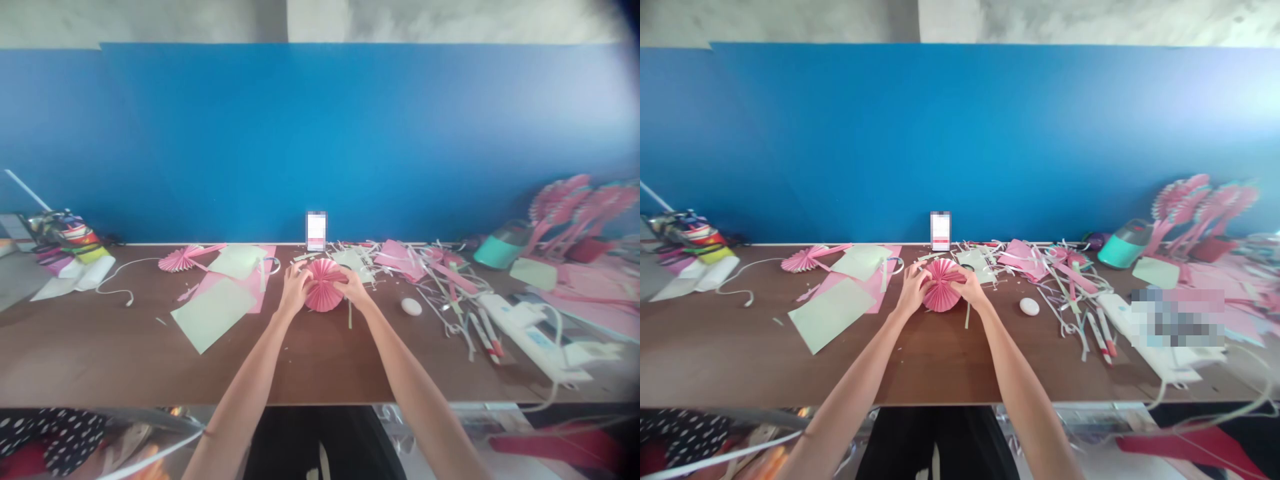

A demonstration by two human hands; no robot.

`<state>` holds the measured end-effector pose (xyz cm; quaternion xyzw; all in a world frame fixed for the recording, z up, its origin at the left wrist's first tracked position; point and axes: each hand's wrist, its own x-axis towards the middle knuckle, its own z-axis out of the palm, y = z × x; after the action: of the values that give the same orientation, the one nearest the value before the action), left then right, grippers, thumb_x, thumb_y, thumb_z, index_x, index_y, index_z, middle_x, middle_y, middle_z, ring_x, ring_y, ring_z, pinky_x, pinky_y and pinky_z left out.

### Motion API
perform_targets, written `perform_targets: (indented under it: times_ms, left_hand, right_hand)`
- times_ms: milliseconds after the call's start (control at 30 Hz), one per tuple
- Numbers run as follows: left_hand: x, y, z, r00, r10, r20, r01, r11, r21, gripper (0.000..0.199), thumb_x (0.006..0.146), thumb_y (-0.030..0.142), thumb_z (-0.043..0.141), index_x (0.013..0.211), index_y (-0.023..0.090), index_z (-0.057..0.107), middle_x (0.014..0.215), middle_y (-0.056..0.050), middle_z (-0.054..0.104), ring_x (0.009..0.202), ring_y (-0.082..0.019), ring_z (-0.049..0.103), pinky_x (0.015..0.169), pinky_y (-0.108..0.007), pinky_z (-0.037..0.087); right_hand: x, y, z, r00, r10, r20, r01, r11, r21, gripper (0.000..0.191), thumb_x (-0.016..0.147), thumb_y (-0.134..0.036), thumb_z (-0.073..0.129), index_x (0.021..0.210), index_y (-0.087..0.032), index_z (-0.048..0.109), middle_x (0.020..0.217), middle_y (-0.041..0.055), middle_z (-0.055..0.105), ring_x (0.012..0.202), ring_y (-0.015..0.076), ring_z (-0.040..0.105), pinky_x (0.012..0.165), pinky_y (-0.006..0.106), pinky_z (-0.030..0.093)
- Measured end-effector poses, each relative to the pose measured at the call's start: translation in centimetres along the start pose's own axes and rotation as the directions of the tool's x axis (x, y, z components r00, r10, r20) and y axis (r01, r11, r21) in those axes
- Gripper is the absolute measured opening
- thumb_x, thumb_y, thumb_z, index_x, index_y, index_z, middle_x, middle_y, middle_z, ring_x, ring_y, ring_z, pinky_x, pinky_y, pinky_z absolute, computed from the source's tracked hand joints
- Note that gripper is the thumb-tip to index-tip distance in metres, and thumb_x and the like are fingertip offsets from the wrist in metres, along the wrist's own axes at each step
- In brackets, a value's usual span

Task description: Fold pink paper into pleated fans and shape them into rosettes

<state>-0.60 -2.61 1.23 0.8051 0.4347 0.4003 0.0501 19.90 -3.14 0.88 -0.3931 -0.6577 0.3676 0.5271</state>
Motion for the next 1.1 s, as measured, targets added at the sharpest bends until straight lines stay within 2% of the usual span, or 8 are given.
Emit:
perform_targets:
  times_ms: [133, 333, 467, 533, 633, 767, 967, 1100]
  left_hand:
    - [0.1, 0.4, -0.1, 0.998, 0.024, 0.050, -0.024, 1.000, 0.012, 0.013, 0.089, 0.033, 0.055, 0.092, 0.023, 0.062, 0.140, -0.006, 0.042, 0.127, -0.029, 0.034, 0.100, -0.049, 0.035]
    - [0.0, 0.7, -0.1, 0.996, 0.043, 0.073, -0.045, 0.999, 0.017, 0.014, 0.091, 0.031, 0.052, 0.095, 0.023, 0.062, 0.133, -0.006, 0.047, 0.121, -0.027, 0.037, 0.098, -0.044, 0.035]
    - [0.1, 0.9, -0.2, 0.995, 0.065, 0.080, -0.070, 0.995, 0.066, 0.017, 0.093, 0.031, 0.048, 0.096, 0.022, 0.062, 0.121, -0.007, 0.052, 0.112, -0.025, 0.042, 0.094, -0.042, 0.035]
    - [0.2, 0.7, -0.2, 0.994, 0.053, 0.097, -0.065, 0.991, 0.118, 0.017, 0.094, 0.027, 0.045, 0.095, 0.021, 0.061, 0.113, -0.008, 0.054, 0.104, -0.024, 0.044, 0.089, -0.040, 0.037]
    - [0.3, 0.3, -0.3, 0.990, 0.044, 0.133, -0.068, 0.980, 0.184, 0.017, 0.093, 0.018, 0.043, 0.093, 0.021, 0.060, 0.105, -0.007, 0.056, 0.097, -0.023, 0.046, 0.084, -0.038, 0.037]
    - [0.3, -0.2, -0.3, 0.979, 0.065, 0.191, -0.105, 0.973, 0.206, 0.020, 0.089, 0.010, 0.043, 0.095, 0.020, 0.059, 0.105, -0.007, 0.058, 0.101, -0.023, 0.047, 0.086, -0.038, 0.035]
    - [0.2, -0.7, 0.0, 0.963, 0.054, 0.265, -0.110, 0.974, 0.198, 0.021, 0.088, 0.008, 0.043, 0.094, 0.020, 0.059, 0.101, -0.006, 0.062, 0.100, -0.023, 0.049, 0.086, -0.037, 0.035]
    - [0.0, -1.0, 0.2, 0.958, 0.036, 0.284, -0.092, 0.978, 0.185, 0.022, 0.088, 0.009, 0.042, 0.096, 0.020, 0.060, 0.104, -0.007, 0.063, 0.102, -0.023, 0.050, 0.086, -0.037, 0.036]
  right_hand:
    - [-0.1, -0.1, 0.2, 0.997, 0.042, -0.062, -0.040, 0.999, 0.035, 0.027, 0.069, -0.014, 0.057, 0.094, -0.018, 0.066, 0.095, 0.0042, 0.069, 0.092, 0.0185, 0.066, 0.087, 0.034, 0.051]
    - [-0.4, -0.1, 0.6, 0.994, 0.042, -0.103, -0.040, 0.999, 0.021, 0.029, 0.074, -0.023, 0.064, 0.102, -0.021, 0.060, 0.102, 0.0034, 0.066, 0.088, 0.0164, 0.065, 0.083, 0.033, 0.051]
    - [-0.4, 0.0, 0.6, 0.990, -0.027, -0.139, 0.009, 0.992, -0.128, 0.032, 0.077, -0.029, 0.065, 0.106, -0.021, 0.053, 0.094, 0.0026, 0.065, 0.085, 0.0183, 0.063, 0.078, 0.034, 0.051]
    - [-0.5, 0.2, 0.5, 0.987, -0.100, -0.127, 0.056, 0.948, -0.313, 0.027, 0.080, -0.029, 0.063, 0.104, -0.021, 0.055, 0.097, 0.0046, 0.063, 0.089, 0.0201, 0.061, 0.079, 0.035, 0.049]
    - [-0.6, 0.5, 0.5, 0.977, -0.209, -0.048, 0.140, 0.793, -0.593, 0.018, 0.084, -0.030, 0.061, 0.100, -0.021, 0.062, 0.112, 0.0093, 0.058, 0.103, 0.0251, 0.054, 0.087, 0.040, 0.045]
    - [-0.8, 0.5, 1.0, 0.966, -0.259, 0.010, 0.166, 0.589, -0.791, 0.019, 0.087, -0.032, 0.060, 0.101, -0.024, 0.067, 0.123, 0.0099, 0.052, 0.111, 0.0298, 0.044, 0.091, 0.044, 0.039]
    - [-0.9, 0.3, 1.7, 0.973, -0.200, 0.119, 0.210, 0.530, -0.821, 0.022, 0.094, -0.028, 0.047, 0.105, -0.023, 0.066, 0.107, 0.0090, 0.061, 0.100, 0.0248, 0.047, 0.086, 0.037, 0.037]
    - [-0.8, 0.6, 2.1, 0.970, -0.154, 0.189, 0.242, 0.543, -0.804, 0.021, 0.096, -0.024, 0.044, 0.100, -0.021, 0.065, 0.104, 0.0080, 0.063, 0.097, 0.0216, 0.052, 0.086, 0.034, 0.037]
